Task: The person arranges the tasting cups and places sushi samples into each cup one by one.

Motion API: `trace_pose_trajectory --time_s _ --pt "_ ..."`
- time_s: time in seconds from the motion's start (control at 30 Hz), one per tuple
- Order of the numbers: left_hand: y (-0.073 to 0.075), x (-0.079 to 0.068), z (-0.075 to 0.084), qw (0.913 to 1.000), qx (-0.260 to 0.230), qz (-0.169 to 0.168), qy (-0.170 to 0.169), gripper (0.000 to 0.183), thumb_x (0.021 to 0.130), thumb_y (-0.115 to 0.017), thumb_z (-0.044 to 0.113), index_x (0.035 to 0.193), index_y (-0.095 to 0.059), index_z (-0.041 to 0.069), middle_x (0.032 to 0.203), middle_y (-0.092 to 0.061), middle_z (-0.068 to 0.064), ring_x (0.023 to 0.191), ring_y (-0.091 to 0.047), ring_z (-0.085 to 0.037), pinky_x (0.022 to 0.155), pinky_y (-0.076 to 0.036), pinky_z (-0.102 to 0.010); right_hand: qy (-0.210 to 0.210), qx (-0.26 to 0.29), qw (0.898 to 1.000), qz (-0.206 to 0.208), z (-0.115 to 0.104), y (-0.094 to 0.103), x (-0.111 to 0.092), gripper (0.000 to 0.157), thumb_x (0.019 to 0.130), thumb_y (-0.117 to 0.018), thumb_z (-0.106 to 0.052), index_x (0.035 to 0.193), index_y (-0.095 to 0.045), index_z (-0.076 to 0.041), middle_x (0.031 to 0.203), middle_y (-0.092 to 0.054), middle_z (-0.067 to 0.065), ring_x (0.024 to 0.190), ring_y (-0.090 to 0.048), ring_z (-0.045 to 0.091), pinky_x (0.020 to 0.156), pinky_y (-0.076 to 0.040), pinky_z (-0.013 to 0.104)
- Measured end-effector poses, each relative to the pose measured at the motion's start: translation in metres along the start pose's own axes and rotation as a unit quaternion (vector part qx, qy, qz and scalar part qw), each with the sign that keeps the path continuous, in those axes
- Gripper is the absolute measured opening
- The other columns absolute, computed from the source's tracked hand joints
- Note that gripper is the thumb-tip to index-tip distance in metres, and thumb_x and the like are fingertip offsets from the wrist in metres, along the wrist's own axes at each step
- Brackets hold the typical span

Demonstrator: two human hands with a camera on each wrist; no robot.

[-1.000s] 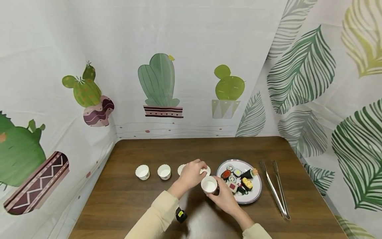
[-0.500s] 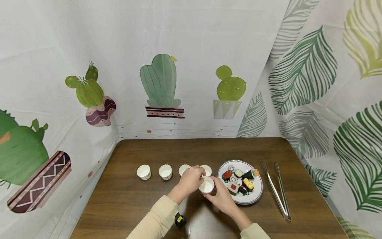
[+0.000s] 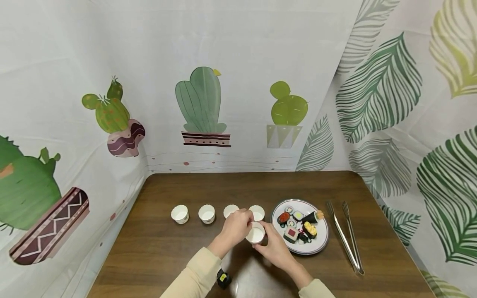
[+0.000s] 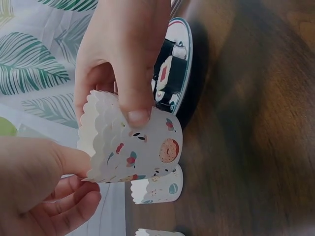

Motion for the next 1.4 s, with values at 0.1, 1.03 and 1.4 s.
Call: trace_pose_trajectory --time_s 0.1,1.03,1.4 --pt "0.001 -0.001 0.000 1.0000 0.000 -0.001 0.006 0.012 0.069 -0.072 0.007 0.069 -0.063 0.014 0.065 -0.057 0.005 0.053 -0.051 -0.008 0.047 -0.039 -0.020 -0.010 0.006 1.000 -0.008 -0.001 0.000 0.000 0.067 0.064 -0.081 -0.007 0.123 -0.048 -0.007 0.109 -0.054 0.002 0.096 -0.056 0.014 0.080 -0.049 0.028" --pt "0.032 0.001 0.001 0.9996 0.018 0.018 -0.011 0.009 0.072 -0.072 0.008 0.071 -0.066 0.014 0.069 -0.060 0.004 0.062 -0.061 -0.016 0.050 -0.047 -0.028 -0.014 -0.007 1.000 -0.012 -0.006 -0.005 0.000 0.066 0.065 -0.081 -0.010 0.123 -0.049 -0.006 0.112 -0.055 0.004 0.104 -0.054 0.017 0.087 -0.046 0.038" --pt "0.049 -0.004 -0.021 0.9987 0.009 0.051 0.000 0.012 0.072 -0.073 0.008 0.070 -0.065 0.017 0.069 -0.059 0.005 0.063 -0.062 -0.016 0.053 -0.048 -0.030 -0.006 -0.003 1.000 -0.003 -0.001 -0.004 -0.003 0.070 0.064 -0.082 -0.010 0.125 -0.049 -0.004 0.114 -0.056 0.007 0.105 -0.055 0.020 0.088 -0.046 0.040"
Point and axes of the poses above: each hand's wrist, its own x-axis towards the middle knuckle, its own y-axis out of the back of the hand, z = x × y, the point moved 2 cm from there along x, towards the middle knuckle
